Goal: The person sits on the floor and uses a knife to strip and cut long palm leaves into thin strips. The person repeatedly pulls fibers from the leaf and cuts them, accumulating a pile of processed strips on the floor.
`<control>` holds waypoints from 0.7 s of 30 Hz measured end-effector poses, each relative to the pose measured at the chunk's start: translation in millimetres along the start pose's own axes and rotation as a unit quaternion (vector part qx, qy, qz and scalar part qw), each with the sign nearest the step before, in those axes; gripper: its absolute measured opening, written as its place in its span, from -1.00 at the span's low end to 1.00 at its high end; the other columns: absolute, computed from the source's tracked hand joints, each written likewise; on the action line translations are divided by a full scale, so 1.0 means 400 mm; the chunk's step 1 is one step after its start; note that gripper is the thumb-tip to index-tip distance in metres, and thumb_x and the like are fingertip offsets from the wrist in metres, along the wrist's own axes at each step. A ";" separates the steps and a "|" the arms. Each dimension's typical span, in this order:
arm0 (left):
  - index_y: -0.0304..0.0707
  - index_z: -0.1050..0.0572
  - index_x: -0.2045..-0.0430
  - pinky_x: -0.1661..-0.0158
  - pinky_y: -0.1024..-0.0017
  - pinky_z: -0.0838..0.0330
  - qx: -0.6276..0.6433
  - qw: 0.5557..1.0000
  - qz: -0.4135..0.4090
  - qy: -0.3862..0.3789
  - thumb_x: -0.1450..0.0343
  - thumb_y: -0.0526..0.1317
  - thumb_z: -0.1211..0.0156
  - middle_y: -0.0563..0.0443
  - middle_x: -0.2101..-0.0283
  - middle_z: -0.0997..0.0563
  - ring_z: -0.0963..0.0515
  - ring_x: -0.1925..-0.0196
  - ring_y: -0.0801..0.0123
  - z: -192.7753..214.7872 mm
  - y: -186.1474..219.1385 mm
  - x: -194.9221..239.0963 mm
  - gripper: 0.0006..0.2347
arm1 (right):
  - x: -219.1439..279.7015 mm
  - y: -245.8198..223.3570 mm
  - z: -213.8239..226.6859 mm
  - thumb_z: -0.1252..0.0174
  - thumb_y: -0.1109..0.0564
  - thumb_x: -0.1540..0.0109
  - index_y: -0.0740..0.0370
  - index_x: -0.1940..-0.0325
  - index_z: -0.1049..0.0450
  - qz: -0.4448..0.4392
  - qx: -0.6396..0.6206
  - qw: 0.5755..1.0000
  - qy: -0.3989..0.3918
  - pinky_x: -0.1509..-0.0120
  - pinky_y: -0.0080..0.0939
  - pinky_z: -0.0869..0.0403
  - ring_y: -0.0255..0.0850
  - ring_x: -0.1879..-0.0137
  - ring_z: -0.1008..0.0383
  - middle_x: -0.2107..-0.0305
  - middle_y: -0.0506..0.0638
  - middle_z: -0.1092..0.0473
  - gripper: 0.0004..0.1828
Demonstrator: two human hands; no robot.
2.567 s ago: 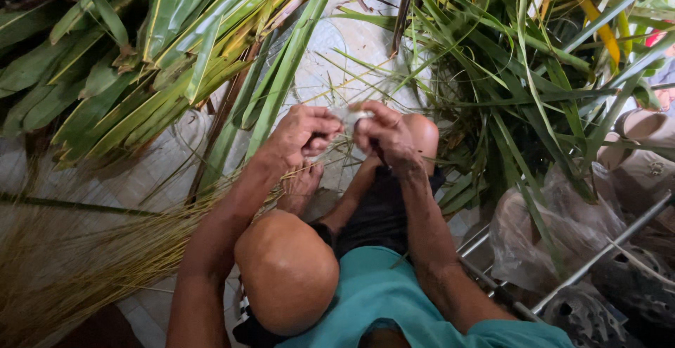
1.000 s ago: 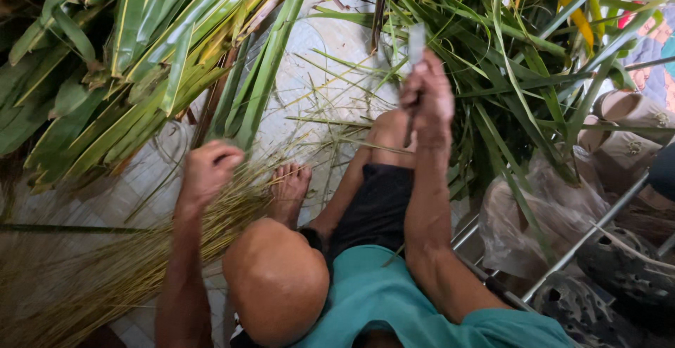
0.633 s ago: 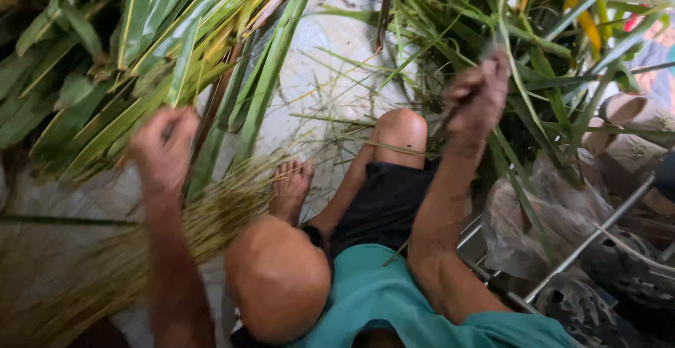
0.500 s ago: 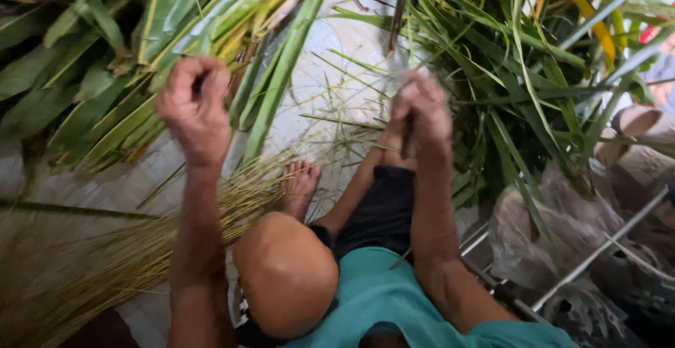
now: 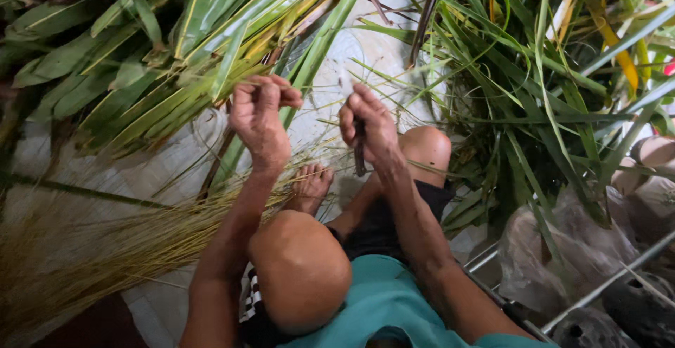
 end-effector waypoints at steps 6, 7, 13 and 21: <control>-0.51 -0.54 0.28 0.34 0.45 -0.51 0.078 0.857 0.443 -0.250 -0.39 -0.32 0.06 -0.18 0.38 -0.65 -0.64 0.35 0.32 0.016 -0.068 0.137 -0.77 | -0.046 -0.049 0.010 0.01 0.15 -0.35 0.05 -0.02 -0.37 0.010 0.092 0.995 0.022 0.77 -0.38 -0.22 -0.14 0.72 -0.30 0.67 0.18 -0.30 -0.84; -0.51 -0.54 0.28 0.34 0.45 -0.51 0.078 0.858 0.442 -0.251 -0.39 -0.32 0.06 -0.18 0.38 -0.65 -0.64 0.35 0.32 -0.014 -0.025 0.122 -0.77 | -0.050 -0.056 0.014 0.01 0.15 -0.35 0.05 -0.02 -0.37 0.011 0.092 0.995 0.021 0.77 -0.38 -0.22 -0.14 0.72 -0.30 0.67 0.18 -0.30 -0.84; -0.51 -0.46 0.18 0.34 0.17 -0.50 -0.332 0.862 -0.204 -0.324 -0.55 -0.25 0.20 -0.28 0.34 -0.62 -0.63 0.42 0.01 -0.014 0.041 -0.034 -0.74 | -0.049 -0.090 0.014 0.02 0.19 -0.33 0.14 -0.06 -0.36 0.017 0.173 0.984 -0.043 0.73 -0.41 -0.25 -0.23 0.72 -0.25 0.71 0.13 -0.24 -0.79; -0.36 -0.56 0.39 0.81 0.74 -0.12 -0.050 0.824 0.486 -0.285 -0.40 -0.23 -0.17 -0.07 0.68 -0.53 -0.36 0.78 0.60 0.044 -0.174 0.036 -0.86 | -0.057 -0.166 -0.005 0.01 0.20 -0.33 0.19 -0.10 -0.36 0.026 0.226 0.972 -0.053 0.70 -0.34 -0.27 -0.18 0.68 -0.30 0.69 0.13 -0.26 -0.75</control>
Point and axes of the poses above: each hand's wrist, its own x-axis away from the middle knuckle, its own z-axis out of the back of the hand, y = z × x, the point moved 5 cm from there along -x, towards the middle knuckle
